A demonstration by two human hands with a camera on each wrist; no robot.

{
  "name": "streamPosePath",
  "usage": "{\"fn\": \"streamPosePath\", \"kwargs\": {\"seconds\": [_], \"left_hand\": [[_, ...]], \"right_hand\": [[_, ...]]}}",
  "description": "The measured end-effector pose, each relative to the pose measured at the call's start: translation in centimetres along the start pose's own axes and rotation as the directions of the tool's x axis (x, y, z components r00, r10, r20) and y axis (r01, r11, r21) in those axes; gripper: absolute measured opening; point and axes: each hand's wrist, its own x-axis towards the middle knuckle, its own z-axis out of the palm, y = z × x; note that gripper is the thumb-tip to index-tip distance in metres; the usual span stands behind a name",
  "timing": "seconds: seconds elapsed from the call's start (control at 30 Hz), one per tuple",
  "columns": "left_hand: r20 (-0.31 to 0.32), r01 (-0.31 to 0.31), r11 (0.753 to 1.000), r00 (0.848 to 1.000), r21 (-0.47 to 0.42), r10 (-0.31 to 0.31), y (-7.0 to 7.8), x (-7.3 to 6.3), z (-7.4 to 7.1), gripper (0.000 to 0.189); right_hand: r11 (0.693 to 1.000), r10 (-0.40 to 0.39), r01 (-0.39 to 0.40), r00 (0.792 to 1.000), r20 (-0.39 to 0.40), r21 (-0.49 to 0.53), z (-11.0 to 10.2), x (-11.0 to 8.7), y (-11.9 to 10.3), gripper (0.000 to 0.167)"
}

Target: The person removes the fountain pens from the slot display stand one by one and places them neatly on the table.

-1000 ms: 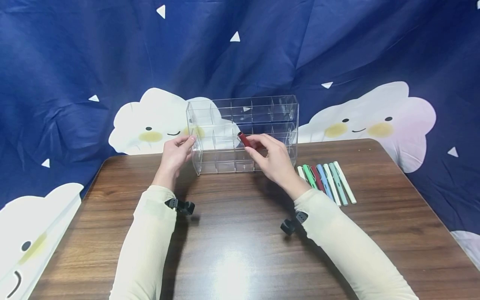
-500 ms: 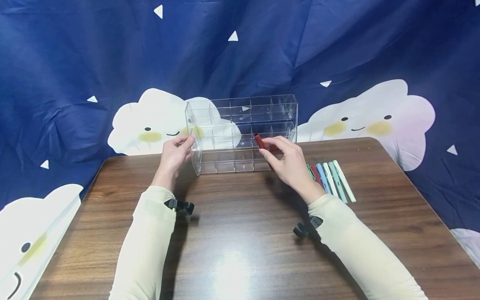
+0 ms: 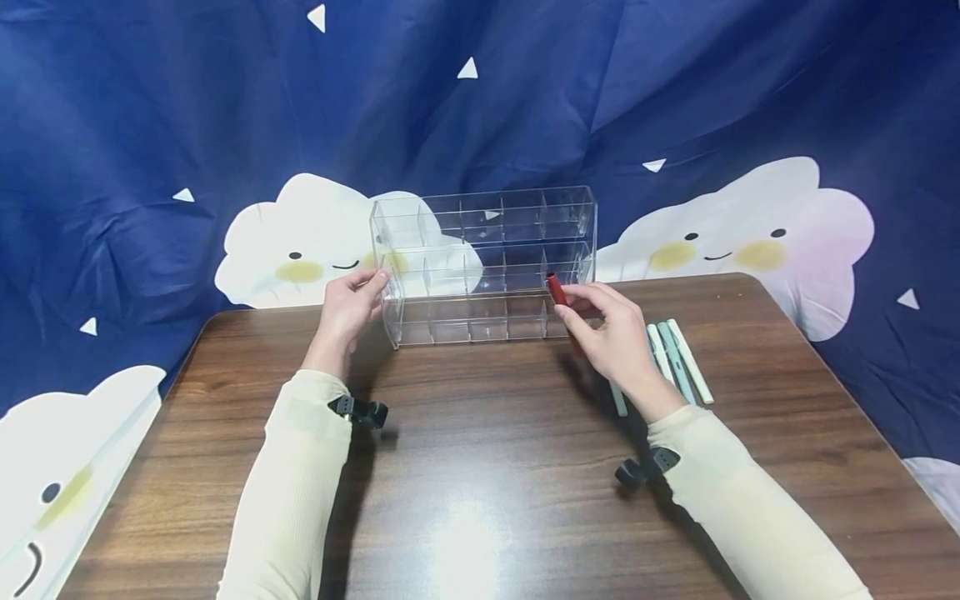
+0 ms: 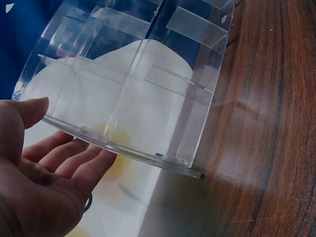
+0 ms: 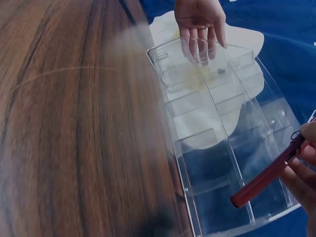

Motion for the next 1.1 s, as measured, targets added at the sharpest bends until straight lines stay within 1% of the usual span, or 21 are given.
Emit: {"fn": "streamPosePath", "kwargs": {"seconds": [0.3, 0.47, 0.73, 1.1], "left_hand": [[-0.002, -0.004, 1.0, 1.0, -0.003, 0.004, 0.0, 0.0, 0.1, 0.05], [-0.001, 0.005, 1.0, 1.0, 0.008, -0.005, 0.0, 0.0, 0.1, 0.051], [-0.001, -0.004, 1.0, 1.0, -0.022, 0.004, 0.0, -0.1, 0.2, 0.05], [-0.002, -0.012, 0.999, 1.0, -0.034, 0.012, 0.0, -0.1, 0.2, 0.05]], "right_hand": [[0.999, 0.035, -0.036, 0.999, -0.023, -0.016, -1.8, -0.8, 1.1, 0.024], [0.998, 0.055, -0.056, 0.998, -0.03, -0.03, -2.7, -1.4, 1.5, 0.022], [0.994, 0.051, -0.055, 0.998, -0.047, -0.09, -4.4, -2.1, 2.3, 0.023], [0.979, 0.13, -0.14, 0.989, -0.072, -0.151, -7.0, -3.3, 3.8, 0.025]]}}
